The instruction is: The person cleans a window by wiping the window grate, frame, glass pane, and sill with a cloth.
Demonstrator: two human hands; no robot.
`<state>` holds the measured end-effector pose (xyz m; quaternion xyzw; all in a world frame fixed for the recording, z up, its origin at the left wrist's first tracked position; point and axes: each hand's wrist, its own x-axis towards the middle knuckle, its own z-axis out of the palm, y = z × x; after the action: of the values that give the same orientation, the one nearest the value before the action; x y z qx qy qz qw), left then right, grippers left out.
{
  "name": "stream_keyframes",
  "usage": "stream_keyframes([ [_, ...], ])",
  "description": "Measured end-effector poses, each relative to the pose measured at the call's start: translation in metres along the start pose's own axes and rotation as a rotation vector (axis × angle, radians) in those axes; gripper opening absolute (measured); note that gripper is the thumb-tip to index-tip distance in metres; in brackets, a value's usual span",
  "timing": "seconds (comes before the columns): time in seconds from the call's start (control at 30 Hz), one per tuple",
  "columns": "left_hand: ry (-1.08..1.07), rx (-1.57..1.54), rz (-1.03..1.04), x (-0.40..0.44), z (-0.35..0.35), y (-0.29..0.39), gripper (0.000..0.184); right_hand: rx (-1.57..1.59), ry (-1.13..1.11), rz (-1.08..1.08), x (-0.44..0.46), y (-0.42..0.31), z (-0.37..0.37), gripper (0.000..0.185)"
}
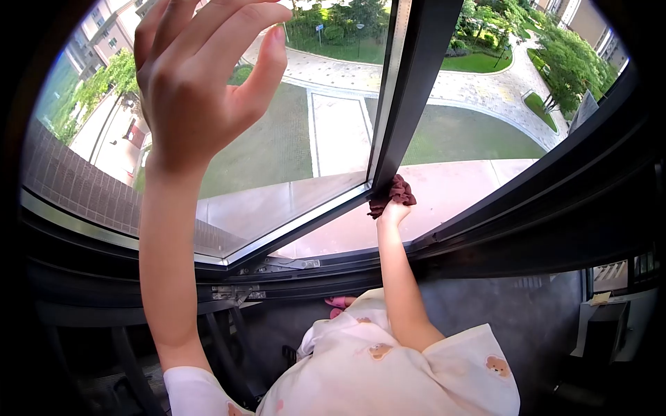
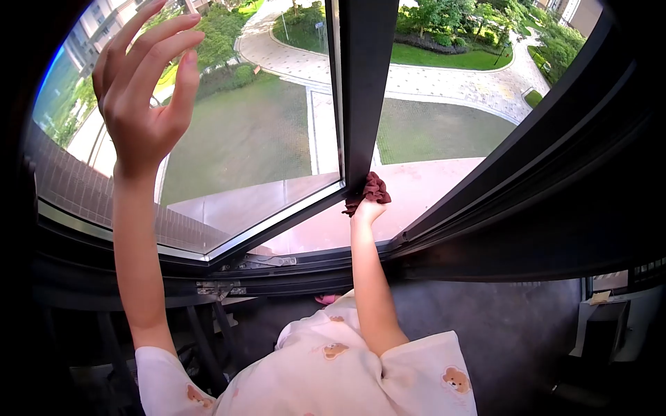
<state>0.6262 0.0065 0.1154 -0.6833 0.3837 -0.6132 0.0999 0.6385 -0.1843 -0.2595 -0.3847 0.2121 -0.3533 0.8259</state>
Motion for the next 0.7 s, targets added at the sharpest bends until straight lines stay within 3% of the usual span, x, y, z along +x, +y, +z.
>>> stream_keyframes([
  [0.1, 0.199, -0.102, -0.025, 0.001, 0.005, 0.002, 0.005, 0.055, 0.089, -0.084, -0.003, 0.014, 0.015, 0.011],
  [0.2, -0.009, 0.017, -0.044, 0.000, 0.000, 0.002, 0.006, -0.050, 0.072, -0.072, -0.021, 0.025, 0.010, 0.012],
  [0.27, 0.131, -0.053, -0.023, -0.006, 0.008, 0.003, 0.007, -0.041, 0.058, -0.097, -0.037, 0.037, 0.012, 0.014],
  [0.37, 0.172, -0.119, -0.035, -0.007, 0.008, 0.001, 0.009, -0.097, 0.034, 0.015, -0.061, 0.033, 0.020, 0.012],
  [0.4, 0.170, -0.131, -0.036, -0.008, 0.008, 0.000, 0.010, -0.108, 0.044, 0.149, -0.070, 0.029, 0.025, 0.011],
  [0.47, 0.132, -0.147, -0.043, -0.010, 0.007, 0.000, 0.013, -0.127, 0.036, 0.296, -0.085, 0.034, 0.029, 0.009],
  [0.53, 0.066, -0.189, -0.076, -0.008, 0.002, -0.001, 0.015, -0.076, 0.070, 0.182, -0.093, 0.054, 0.030, 0.007],
  [0.6, 0.040, -0.121, 0.003, -0.006, -0.002, -0.004, 0.016, -0.086, 0.066, 0.203, -0.097, 0.056, 0.031, 0.007],
  [0.7, -0.153, -0.231, -0.058, -0.011, -0.014, -0.005, 0.020, -0.073, 0.021, 0.140, -0.096, 0.054, 0.028, 0.009],
])
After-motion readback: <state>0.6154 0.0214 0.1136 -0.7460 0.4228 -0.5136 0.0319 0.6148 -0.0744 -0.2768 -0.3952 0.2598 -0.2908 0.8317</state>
